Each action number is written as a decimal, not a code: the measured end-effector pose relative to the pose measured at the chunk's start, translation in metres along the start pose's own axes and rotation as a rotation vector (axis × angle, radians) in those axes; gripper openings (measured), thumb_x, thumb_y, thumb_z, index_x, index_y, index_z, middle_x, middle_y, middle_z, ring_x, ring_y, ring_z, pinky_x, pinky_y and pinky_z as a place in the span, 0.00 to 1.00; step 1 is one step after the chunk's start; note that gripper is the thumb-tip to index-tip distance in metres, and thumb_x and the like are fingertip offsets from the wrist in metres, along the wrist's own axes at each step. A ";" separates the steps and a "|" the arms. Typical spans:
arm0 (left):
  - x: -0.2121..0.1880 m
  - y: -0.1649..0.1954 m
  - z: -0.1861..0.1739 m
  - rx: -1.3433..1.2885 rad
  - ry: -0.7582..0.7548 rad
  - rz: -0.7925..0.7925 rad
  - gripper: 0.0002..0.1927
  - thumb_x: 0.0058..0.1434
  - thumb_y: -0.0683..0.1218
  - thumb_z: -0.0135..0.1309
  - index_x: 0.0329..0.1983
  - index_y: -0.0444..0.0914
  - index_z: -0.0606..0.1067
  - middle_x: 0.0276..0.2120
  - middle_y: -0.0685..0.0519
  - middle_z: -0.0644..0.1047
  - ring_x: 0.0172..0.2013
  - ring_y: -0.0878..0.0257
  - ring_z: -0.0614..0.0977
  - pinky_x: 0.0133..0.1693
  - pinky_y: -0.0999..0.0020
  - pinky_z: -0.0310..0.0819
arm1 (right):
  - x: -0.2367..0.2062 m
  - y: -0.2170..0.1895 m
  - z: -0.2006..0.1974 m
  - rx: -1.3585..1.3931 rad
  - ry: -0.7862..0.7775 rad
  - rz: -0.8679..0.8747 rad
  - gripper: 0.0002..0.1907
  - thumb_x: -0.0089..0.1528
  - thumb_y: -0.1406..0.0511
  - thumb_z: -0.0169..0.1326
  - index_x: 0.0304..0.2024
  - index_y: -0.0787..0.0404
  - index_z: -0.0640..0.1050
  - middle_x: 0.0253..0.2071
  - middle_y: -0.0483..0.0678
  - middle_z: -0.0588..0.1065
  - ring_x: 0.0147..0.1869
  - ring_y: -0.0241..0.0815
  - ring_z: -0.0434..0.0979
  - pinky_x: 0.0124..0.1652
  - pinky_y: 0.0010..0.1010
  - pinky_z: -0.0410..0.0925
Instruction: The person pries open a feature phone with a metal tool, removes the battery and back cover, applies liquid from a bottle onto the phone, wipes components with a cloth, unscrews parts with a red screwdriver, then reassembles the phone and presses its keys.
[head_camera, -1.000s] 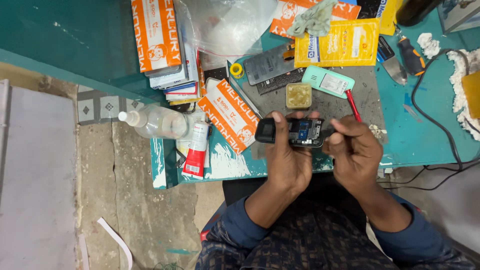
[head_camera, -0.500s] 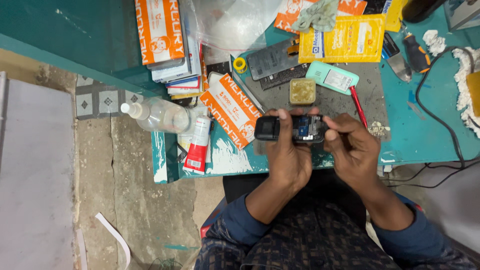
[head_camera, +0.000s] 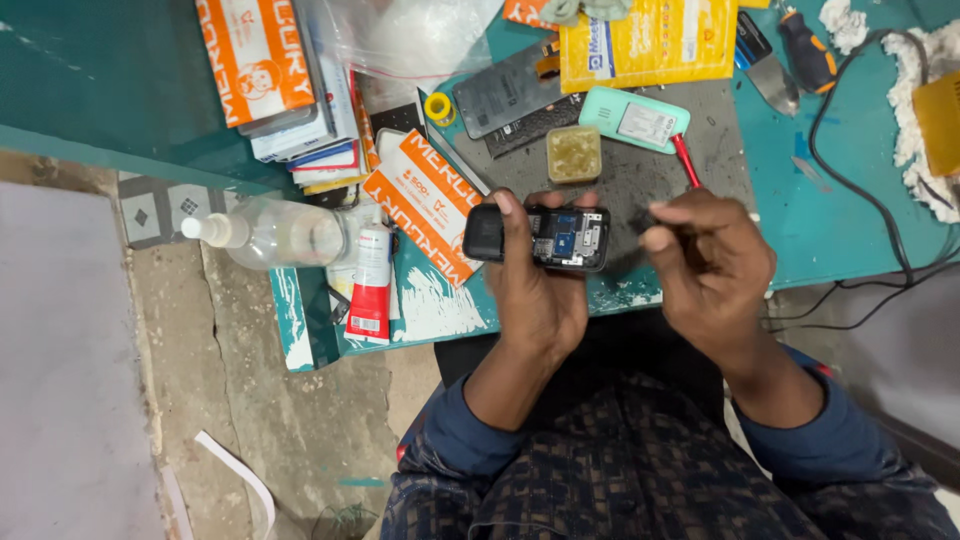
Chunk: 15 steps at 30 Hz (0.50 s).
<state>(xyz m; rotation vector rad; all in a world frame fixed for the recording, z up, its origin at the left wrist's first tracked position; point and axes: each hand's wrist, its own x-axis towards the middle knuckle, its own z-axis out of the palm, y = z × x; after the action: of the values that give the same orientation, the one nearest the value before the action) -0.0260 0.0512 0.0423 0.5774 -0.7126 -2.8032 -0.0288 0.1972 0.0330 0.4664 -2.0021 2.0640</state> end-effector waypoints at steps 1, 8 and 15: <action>0.000 0.000 0.000 0.001 0.009 -0.009 0.18 0.70 0.57 0.54 0.54 0.43 0.66 0.41 0.51 0.77 0.46 0.49 0.83 0.44 0.55 0.81 | 0.000 -0.003 -0.001 -0.046 -0.043 -0.044 0.07 0.71 0.74 0.56 0.51 0.68 0.73 0.45 0.50 0.76 0.43 0.30 0.74 0.39 0.18 0.66; 0.004 0.000 -0.003 0.022 -0.075 0.033 0.16 0.74 0.54 0.52 0.55 0.43 0.64 0.42 0.50 0.74 0.44 0.49 0.83 0.46 0.53 0.80 | 0.008 -0.018 -0.011 -0.125 -0.171 0.115 0.06 0.69 0.75 0.57 0.49 0.68 0.77 0.42 0.50 0.77 0.41 0.30 0.75 0.37 0.21 0.67; 0.004 0.004 -0.010 0.119 -0.259 0.202 0.15 0.77 0.54 0.49 0.55 0.43 0.62 0.41 0.48 0.73 0.45 0.49 0.82 0.52 0.48 0.79 | 0.016 -0.027 -0.024 -0.364 -0.223 0.124 0.05 0.65 0.74 0.61 0.44 0.68 0.80 0.37 0.48 0.78 0.33 0.29 0.73 0.30 0.19 0.62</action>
<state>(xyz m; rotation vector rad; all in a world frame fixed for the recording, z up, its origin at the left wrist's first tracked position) -0.0255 0.0423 0.0346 0.1484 -0.9339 -2.6846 -0.0349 0.2216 0.0640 0.5279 -2.5277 1.7130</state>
